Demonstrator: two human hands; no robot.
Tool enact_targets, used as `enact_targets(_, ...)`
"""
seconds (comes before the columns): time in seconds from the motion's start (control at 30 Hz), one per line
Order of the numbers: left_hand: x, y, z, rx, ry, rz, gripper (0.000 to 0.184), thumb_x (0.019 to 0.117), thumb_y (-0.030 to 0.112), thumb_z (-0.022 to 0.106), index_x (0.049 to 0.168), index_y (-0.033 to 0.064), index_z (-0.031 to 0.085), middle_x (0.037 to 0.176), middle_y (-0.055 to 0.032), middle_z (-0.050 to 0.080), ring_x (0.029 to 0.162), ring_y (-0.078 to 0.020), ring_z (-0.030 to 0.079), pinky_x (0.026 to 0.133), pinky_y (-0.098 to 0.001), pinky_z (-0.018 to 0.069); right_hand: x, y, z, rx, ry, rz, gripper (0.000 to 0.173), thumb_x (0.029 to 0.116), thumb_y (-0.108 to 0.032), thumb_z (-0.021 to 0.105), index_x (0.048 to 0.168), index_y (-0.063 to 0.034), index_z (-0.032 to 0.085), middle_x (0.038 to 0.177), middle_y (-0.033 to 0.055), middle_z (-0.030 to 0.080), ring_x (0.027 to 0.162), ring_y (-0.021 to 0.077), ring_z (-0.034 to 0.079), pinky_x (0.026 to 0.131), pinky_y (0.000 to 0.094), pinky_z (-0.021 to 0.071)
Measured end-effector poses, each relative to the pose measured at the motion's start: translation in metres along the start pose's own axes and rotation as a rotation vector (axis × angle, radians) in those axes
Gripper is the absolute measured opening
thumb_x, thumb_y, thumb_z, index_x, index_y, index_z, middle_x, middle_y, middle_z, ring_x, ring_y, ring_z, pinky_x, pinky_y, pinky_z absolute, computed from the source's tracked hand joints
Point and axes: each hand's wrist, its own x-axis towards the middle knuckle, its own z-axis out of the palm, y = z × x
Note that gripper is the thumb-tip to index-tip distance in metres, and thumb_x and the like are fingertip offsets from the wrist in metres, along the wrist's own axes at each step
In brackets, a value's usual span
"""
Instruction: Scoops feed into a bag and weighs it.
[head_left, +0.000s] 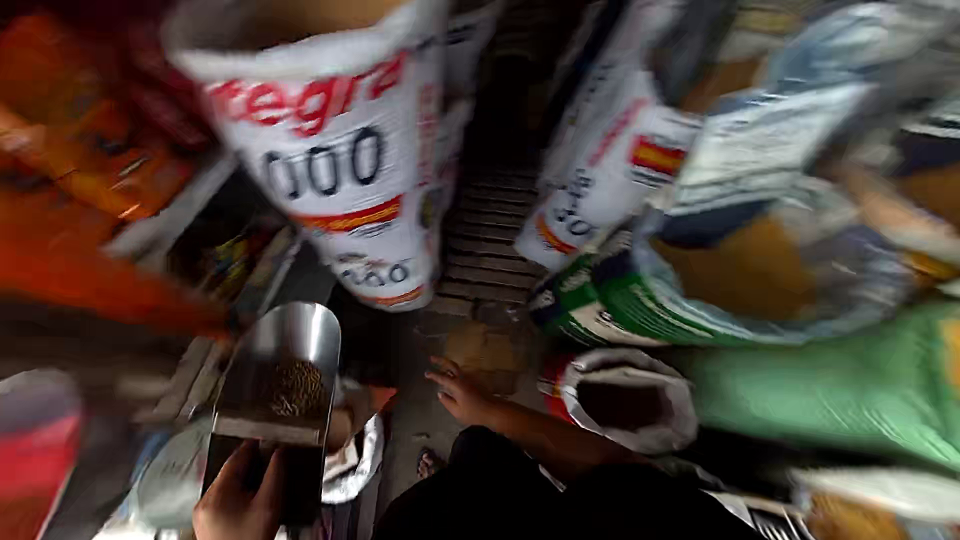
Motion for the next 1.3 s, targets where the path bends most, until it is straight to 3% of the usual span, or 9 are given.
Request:
enact_targets(0.1,0.031,0.081,0.059,-0.151,-0.332,0.269,0.027,0.0872,0.017,0.069,0.101,-0.0065,0.072,0.084,-0.0078,0.072,0.073,-0.0019,0.066,0.07,-0.0239,0.058,-0.066,0.047,-0.021,0.157,0.287,0.109,0.045,0.0961,-0.002,0.058,0.141,-0.0036,0.06,0.158,0.0221,0.041,0.138,0.0339,0.051,0.112,0.0442,0.0471)
enact_targets(0.37,0.06,0.399,0.266,0.122,-0.9,0.869,0.032,0.1027,0.03,0.065,0.118,0.0041,0.073,0.109,-0.0207,0.073,0.105,-0.0372,0.071,0.094,-0.063,0.0538,-0.199,0.095,-0.066,0.269,0.579,0.362,0.043,0.099,-0.011,0.06,0.142,-0.0058,0.059,0.158,0.0197,0.041,0.132,0.0315,0.057,0.11,0.0449,0.0493)
enact_targets(0.57,0.031,0.563,0.305,-0.168,-0.64,1.125,0.05,0.1012,0.032,0.066,0.14,0.0015,0.059,0.144,-0.0199,0.058,0.132,-0.0326,0.059,0.11,-0.0507,0.0483,-0.245,0.132,-0.075,0.341,0.673,0.46,0.035,0.0976,-0.007,0.059,0.132,-0.0012,0.065,0.149,0.0225,0.051,0.125,0.0313,0.062,0.106,0.0414,0.0518)
enact_targets(0.67,0.025,0.525,0.27,-0.383,-0.438,1.257,0.041,0.1001,0.027,0.067,0.133,0.0017,0.066,0.135,-0.0161,0.065,0.125,-0.0247,0.064,0.105,-0.0413,0.0542,-0.232,0.138,-0.086,0.322,0.564,0.45,0.036,0.0984,-0.009,0.058,0.133,-0.0001,0.064,0.144,0.0217,0.056,0.125,0.0301,0.062,0.107,0.0412,0.0508)
enact_targets(0.77,0.033,0.42,0.263,-0.287,-0.368,1.199,0.033,0.0976,0.026,0.07,0.122,0.004,0.073,0.121,-0.0121,0.073,0.112,-0.0214,0.071,0.094,-0.0395,0.0605,-0.199,0.132,-0.098,0.229,0.387,0.336,0.036,0.0981,-0.008,0.057,0.133,0.0007,0.064,0.137,0.0222,0.062,0.121,0.0311,0.064,0.106,0.0431,0.0511)
enact_targets(0.83,0.046,0.334,0.257,-0.093,-0.5,0.906,0.029,0.0984,0.027,0.069,0.116,0.0054,0.075,0.108,-0.0107,0.075,0.096,-0.0213,0.074,0.085,-0.0414,0.0624,-0.168,0.122,-0.103,0.186,0.226,0.226,0.036,0.099,-0.008,0.057,0.132,0.0028,0.064,0.136,0.024,0.062,0.122,0.0331,0.064,0.107,0.0449,0.0508)
enact_targets(0.97,0.056,0.162,0.174,0.094,-0.652,0.119,0.029,0.104,0.019,0.057,0.123,0.0006,0.07,0.119,-0.0178,0.072,0.114,-0.0302,0.068,0.103,-0.05,0.0517,-0.094,0.087,-0.094,0.075,-0.103,0.026,0.034,0.0993,-0.004,0.055,0.131,0.0056,0.063,0.133,0.026,0.063,0.115,0.0355,0.067,0.101,0.0486,0.0535)
enact_targets(1.17,-0.006,0.008,-0.018,-0.092,0.159,-0.461,0.023,0.102,0.016,0.063,0.12,0.0029,0.072,0.112,-0.0129,0.074,0.1,-0.0228,0.072,0.094,-0.0477,0.0581,0.055,-0.049,-0.045,-0.131,-0.487,-0.363,0.031,0.099,-0.006,0.056,0.127,0.0018,0.067,0.128,0.0223,0.065,0.103,0.0315,0.068,0.093,0.0474,0.0558)
enact_targets(1.3,-0.003,-0.069,-0.105,-0.053,0.564,-0.616,0.059,0.0967,0.024,0.072,0.146,0.0,0.05,0.135,-0.024,0.063,0.119,-0.0348,0.065,0.102,-0.0525,0.0529,0.146,-0.218,0.019,-0.253,-0.486,-0.7,0.034,0.1032,-0.021,0.055,0.128,-0.0025,0.069,0.13,0.0196,0.065,0.114,0.0293,0.066,0.101,0.0461,0.053)
